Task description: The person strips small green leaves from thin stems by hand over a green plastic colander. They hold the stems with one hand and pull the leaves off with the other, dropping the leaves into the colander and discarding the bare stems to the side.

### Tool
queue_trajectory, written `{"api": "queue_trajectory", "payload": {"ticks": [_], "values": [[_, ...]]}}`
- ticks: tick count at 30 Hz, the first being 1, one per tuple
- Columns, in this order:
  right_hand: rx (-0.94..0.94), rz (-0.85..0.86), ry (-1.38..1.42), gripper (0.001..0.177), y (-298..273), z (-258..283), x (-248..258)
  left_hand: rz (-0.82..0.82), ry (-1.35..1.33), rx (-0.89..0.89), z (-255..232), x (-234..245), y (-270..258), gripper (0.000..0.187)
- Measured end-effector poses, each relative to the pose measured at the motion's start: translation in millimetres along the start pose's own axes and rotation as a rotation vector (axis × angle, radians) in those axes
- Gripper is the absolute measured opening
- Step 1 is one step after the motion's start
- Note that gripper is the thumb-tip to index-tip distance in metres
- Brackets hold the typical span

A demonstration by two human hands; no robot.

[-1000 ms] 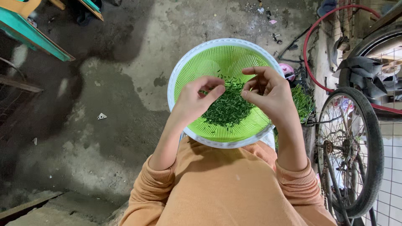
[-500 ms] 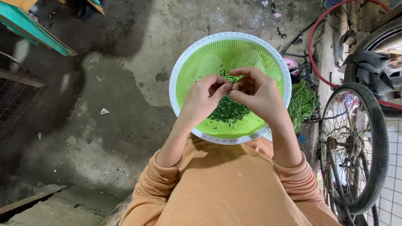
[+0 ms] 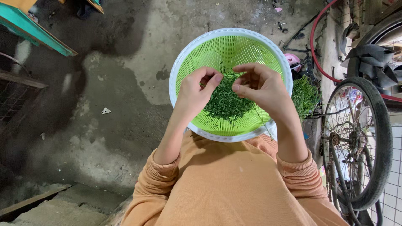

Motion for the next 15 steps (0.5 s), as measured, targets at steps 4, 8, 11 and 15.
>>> {"api": "queue_trajectory", "payload": {"ticks": [4,8,11,15], "values": [[-0.007,-0.008,-0.041,0.04,-0.3,-2.4,2.0,0.036,-0.026,-0.039,-8.2,0.3,0.4,0.025],[-0.007,-0.006,-0.046,0.04,-0.2,-5.6,3.3,0.137,0.022,-0.077,-17.1,-6.0,-5.2,0.025],[-0.002,-0.011,-0.04,0.038,0.8,-6.9,6.1,0.142,0.071,-0.023,-11.8,-7.4,-4.1,0.023],[-0.01,-0.019,-0.054,0.034,1.1,-10.0,13.3,0.076,0.068,-0.05,-2.6,-1.0,-0.5,0.021]]}}
Point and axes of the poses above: each hand's wrist, its own y-axis towards the middle knuckle, its own x-axis out of the back of the hand, z = x × y, the point moved 9 cm from there along y, towards the middle knuckle, and after that the axes turned 10 degrees about y, right-handed, at the moved point
